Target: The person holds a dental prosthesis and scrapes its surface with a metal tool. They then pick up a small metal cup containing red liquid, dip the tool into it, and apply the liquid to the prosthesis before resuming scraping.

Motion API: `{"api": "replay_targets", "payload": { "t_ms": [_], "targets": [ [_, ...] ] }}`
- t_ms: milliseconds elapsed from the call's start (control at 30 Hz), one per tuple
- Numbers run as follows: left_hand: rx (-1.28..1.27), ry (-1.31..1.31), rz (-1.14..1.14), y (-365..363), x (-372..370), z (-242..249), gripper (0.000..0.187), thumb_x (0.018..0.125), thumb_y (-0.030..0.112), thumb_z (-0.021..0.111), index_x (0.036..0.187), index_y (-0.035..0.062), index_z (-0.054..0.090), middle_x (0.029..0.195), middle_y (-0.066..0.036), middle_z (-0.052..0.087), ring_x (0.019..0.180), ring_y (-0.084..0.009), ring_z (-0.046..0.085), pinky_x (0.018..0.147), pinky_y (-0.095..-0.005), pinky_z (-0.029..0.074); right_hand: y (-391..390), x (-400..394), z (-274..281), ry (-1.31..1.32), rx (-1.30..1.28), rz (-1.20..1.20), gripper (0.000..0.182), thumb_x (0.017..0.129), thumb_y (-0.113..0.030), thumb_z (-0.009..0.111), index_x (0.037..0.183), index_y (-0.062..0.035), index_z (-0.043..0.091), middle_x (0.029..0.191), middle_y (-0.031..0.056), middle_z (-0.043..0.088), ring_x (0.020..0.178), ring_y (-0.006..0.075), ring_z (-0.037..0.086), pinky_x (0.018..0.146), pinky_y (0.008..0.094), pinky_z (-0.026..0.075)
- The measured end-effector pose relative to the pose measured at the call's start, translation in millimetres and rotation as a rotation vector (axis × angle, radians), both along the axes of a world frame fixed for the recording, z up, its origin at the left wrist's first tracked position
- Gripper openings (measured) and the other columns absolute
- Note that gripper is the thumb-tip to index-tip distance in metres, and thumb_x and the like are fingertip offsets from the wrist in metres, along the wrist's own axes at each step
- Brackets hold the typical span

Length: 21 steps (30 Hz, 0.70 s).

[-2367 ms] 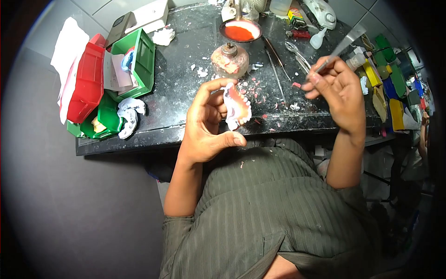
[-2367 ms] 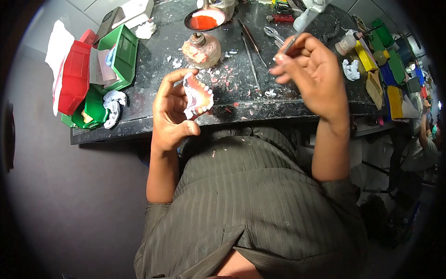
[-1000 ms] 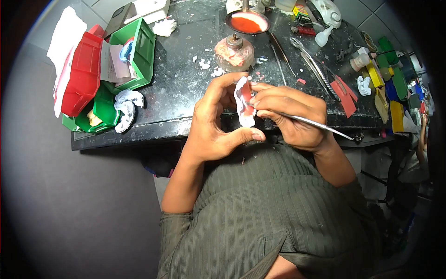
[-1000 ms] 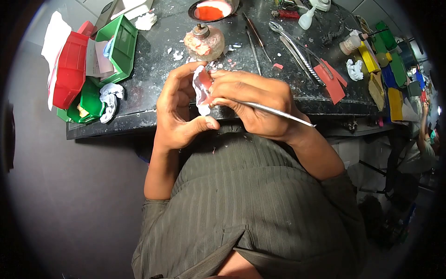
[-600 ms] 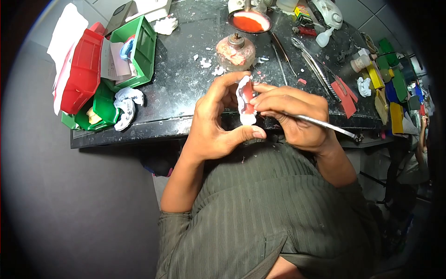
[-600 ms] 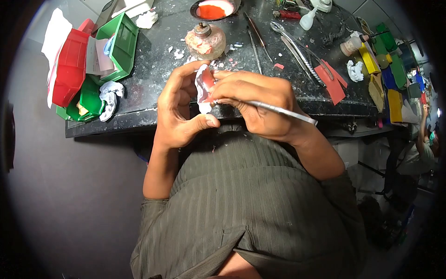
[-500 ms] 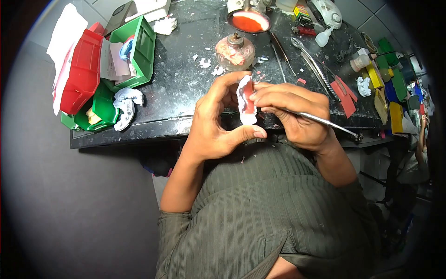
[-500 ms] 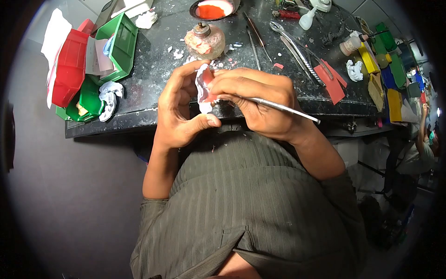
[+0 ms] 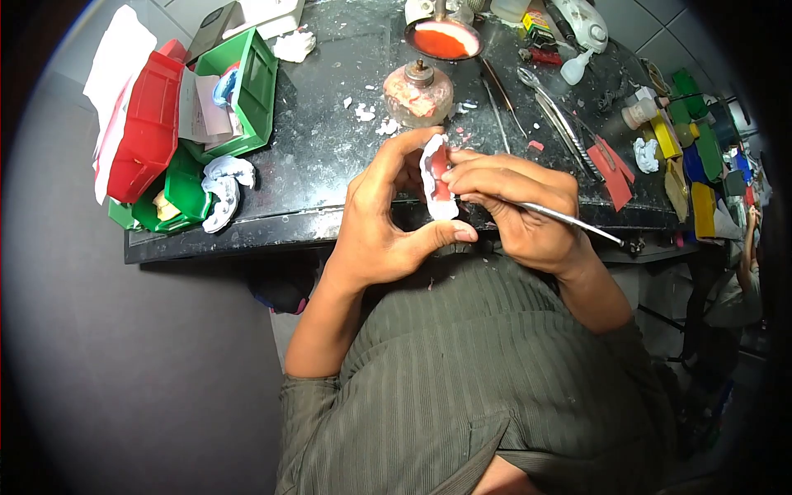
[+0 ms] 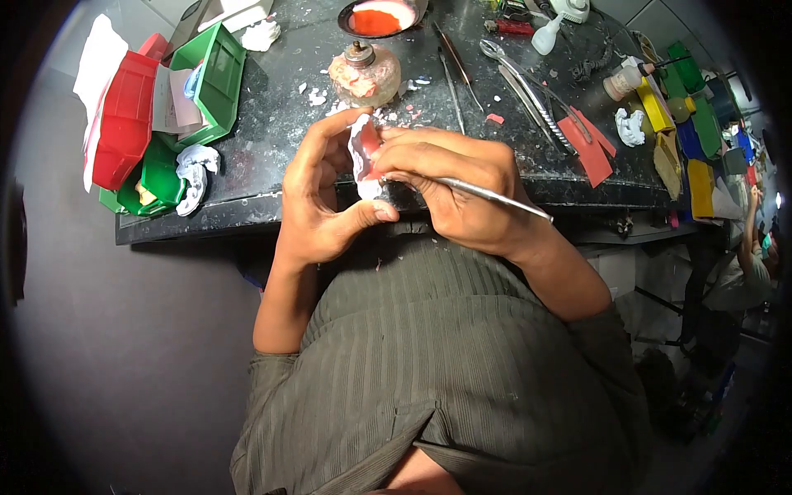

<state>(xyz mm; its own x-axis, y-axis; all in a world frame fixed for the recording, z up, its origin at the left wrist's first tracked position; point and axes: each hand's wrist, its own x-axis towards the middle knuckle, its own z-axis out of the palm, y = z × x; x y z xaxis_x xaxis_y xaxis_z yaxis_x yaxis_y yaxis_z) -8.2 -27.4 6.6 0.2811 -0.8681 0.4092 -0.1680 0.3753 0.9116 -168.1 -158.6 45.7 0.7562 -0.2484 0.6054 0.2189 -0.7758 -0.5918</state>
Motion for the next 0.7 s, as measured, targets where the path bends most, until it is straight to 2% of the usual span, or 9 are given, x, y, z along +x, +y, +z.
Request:
{"api": "replay_targets", "payload": {
  "t_ms": [100, 200, 267, 300, 400, 500, 700],
  "targets": [
    [0.036, 0.003, -0.019, 1.5, 0.0, -0.4, 0.095, 0.070, 0.024, 0.095, 0.144, -0.0053, 0.043, 0.126, -0.015, 0.061, 0.117, -0.0224, 0.060, 0.100, -0.0359, 0.048, -2.9, -2.5, 2.8, 0.030, 0.189, 0.084, 0.012, 0.089, 0.006, 0.068, 0.099, 0.0019, 0.074, 0.098, 0.0156, 0.075, 0.098, 0.0306, 0.074, 0.088, 0.0354, 0.059],
    [0.000, 0.008, -0.036, -1.8, 1.0, -3.6, 0.095, 0.072, 0.025, 0.094, 0.145, -0.0056, 0.041, 0.127, -0.015, 0.060, 0.120, -0.0232, 0.059, 0.102, -0.0365, 0.047, -6.7, 0.8, 4.8, -0.017, 0.120, 0.061, 0.015, 0.088, 0.008, 0.068, 0.099, 0.0019, 0.075, 0.100, 0.0164, 0.075, 0.098, 0.0311, 0.074, 0.089, 0.0355, 0.059],
    [-0.075, 0.044, -0.022, -3.4, 2.0, -6.4, 0.089, 0.072, 0.020, 0.093, 0.142, -0.0034, 0.044, 0.113, -0.013, 0.065, 0.102, -0.0189, 0.066, 0.090, -0.0345, 0.054, -5.4, 1.1, 1.8, -0.013, 0.104, 0.053, 0.016, 0.087, 0.009, 0.067, 0.099, 0.0021, 0.075, 0.100, 0.0164, 0.075, 0.099, 0.0315, 0.074, 0.090, 0.0354, 0.059],
    [-0.075, 0.043, -0.021, -3.5, 1.4, -5.7, 0.089, 0.072, 0.020, 0.093, 0.142, -0.0034, 0.044, 0.113, -0.013, 0.065, 0.102, -0.0189, 0.066, 0.090, -0.0345, 0.054, -3.4, 0.9, -0.6, -0.013, 0.095, 0.047, 0.016, 0.087, 0.009, 0.067, 0.099, 0.0023, 0.074, 0.100, 0.0162, 0.075, 0.099, 0.0313, 0.074, 0.090, 0.0356, 0.059],
    [-0.086, 0.124, -0.054, -2.2, -0.5, -2.3, 0.089, 0.075, 0.021, 0.092, 0.144, -0.0037, 0.041, 0.118, -0.013, 0.063, 0.107, -0.0197, 0.064, 0.093, -0.0349, 0.052, -2.4, -1.1, 0.8, -0.010, 0.096, 0.043, 0.015, 0.087, 0.008, 0.067, 0.099, 0.0027, 0.074, 0.100, 0.0156, 0.076, 0.100, 0.0307, 0.074, 0.091, 0.0369, 0.059],
    [-0.054, 0.115, -0.078, -0.6, -0.1, -0.3, 0.089, 0.077, 0.021, 0.091, 0.145, -0.0034, 0.040, 0.122, -0.014, 0.061, 0.112, -0.0201, 0.062, 0.096, -0.0355, 0.051, -5.2, -0.3, 3.3, -0.032, 0.214, 0.081, 0.013, 0.089, 0.005, 0.068, 0.099, 0.0022, 0.075, 0.100, 0.0146, 0.076, 0.100, 0.0298, 0.074, 0.095, 0.0388, 0.057],
    [-0.057, 0.162, -0.106, 0.7, 1.7, -1.3, 0.089, 0.078, 0.020, 0.090, 0.146, -0.0027, 0.037, 0.126, -0.014, 0.058, 0.116, -0.0204, 0.059, 0.098, -0.0368, 0.050, -4.0, 0.5, -1.5, -0.052, 0.169, 0.087, 0.009, 0.090, 0.002, 0.070, 0.098, 0.0032, 0.074, 0.098, 0.0151, 0.076, 0.099, 0.0288, 0.074, 0.093, 0.0383, 0.058]
  ]
}}
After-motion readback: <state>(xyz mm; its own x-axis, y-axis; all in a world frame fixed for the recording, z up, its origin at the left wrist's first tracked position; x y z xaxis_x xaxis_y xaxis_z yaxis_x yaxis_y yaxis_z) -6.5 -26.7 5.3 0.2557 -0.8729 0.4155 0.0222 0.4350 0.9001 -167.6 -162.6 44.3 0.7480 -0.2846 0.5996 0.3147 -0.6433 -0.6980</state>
